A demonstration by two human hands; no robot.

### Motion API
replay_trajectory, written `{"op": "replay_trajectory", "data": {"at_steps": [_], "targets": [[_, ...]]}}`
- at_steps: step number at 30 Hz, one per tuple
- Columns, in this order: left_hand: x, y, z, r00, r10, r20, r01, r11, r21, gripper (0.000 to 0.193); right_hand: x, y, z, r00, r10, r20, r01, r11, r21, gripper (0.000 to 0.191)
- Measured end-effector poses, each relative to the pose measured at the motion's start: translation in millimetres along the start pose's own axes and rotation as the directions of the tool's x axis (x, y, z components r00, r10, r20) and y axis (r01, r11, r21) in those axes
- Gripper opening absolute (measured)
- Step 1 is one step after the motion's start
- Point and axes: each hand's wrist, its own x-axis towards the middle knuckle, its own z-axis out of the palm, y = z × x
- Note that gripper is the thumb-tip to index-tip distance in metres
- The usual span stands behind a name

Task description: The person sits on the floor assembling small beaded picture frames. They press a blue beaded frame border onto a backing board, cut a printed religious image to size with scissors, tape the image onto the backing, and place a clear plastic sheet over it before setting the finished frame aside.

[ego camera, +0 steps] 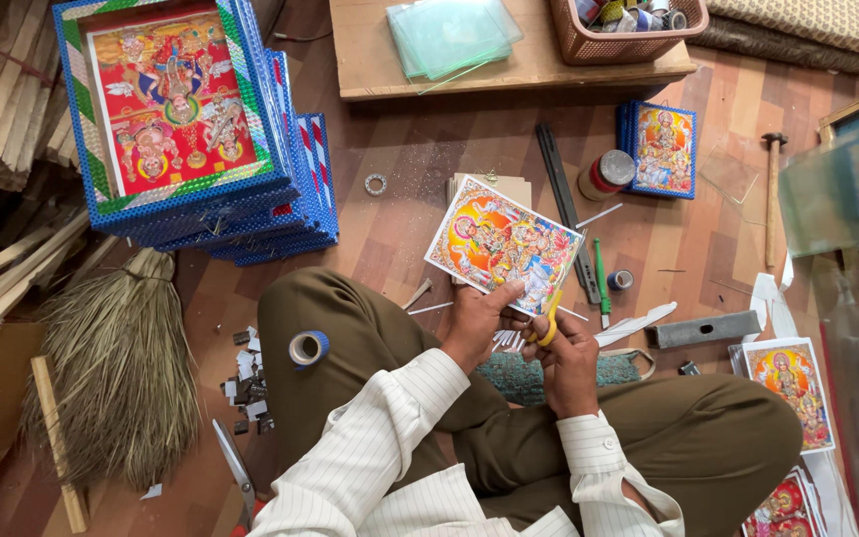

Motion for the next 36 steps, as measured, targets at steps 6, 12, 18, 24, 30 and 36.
{"op": "replay_trajectory", "data": {"at_steps": [6, 12, 18, 24, 30, 36], "targets": [[-3, 6, 6, 1.0, 0.013, -0.003, -0.013, 1.0, -0.006, 0.02, -1, 2, 0, 0.999, -0.02, -0.033, 0.019, 0.999, -0.033, 0.029], [-3, 26, -5, 0.997, -0.009, 0.072, -0.004, 0.985, 0.173, 0.024, 11, -13, -12, 0.98, -0.049, -0.194, 0.061, 0.997, 0.057, 0.027], [13, 37, -23, 0.953, -0.272, 0.135, 0.174, 0.853, 0.493, 0.029, 19, -21, -34, 0.968, -0.027, -0.251, 0.051, 0.995, 0.086, 0.036], [0, 34, -5, 0.983, -0.126, 0.136, 0.107, 0.984, 0.143, 0.031, 22, -6, -38, 0.937, -0.058, -0.343, 0.079, 0.996, 0.046, 0.037], [-28, 3, 8, 0.925, 0.114, 0.362, -0.225, 0.932, 0.282, 0.04, 21, 0, -39, 0.921, -0.005, -0.39, 0.065, 0.988, 0.141, 0.031], [-4, -39, 5, 0.995, -0.008, -0.095, 0.009, 1.0, 0.008, 0.034, 9, 5, -13, 0.95, -0.055, -0.307, 0.052, 0.998, -0.02, 0.033]]}}
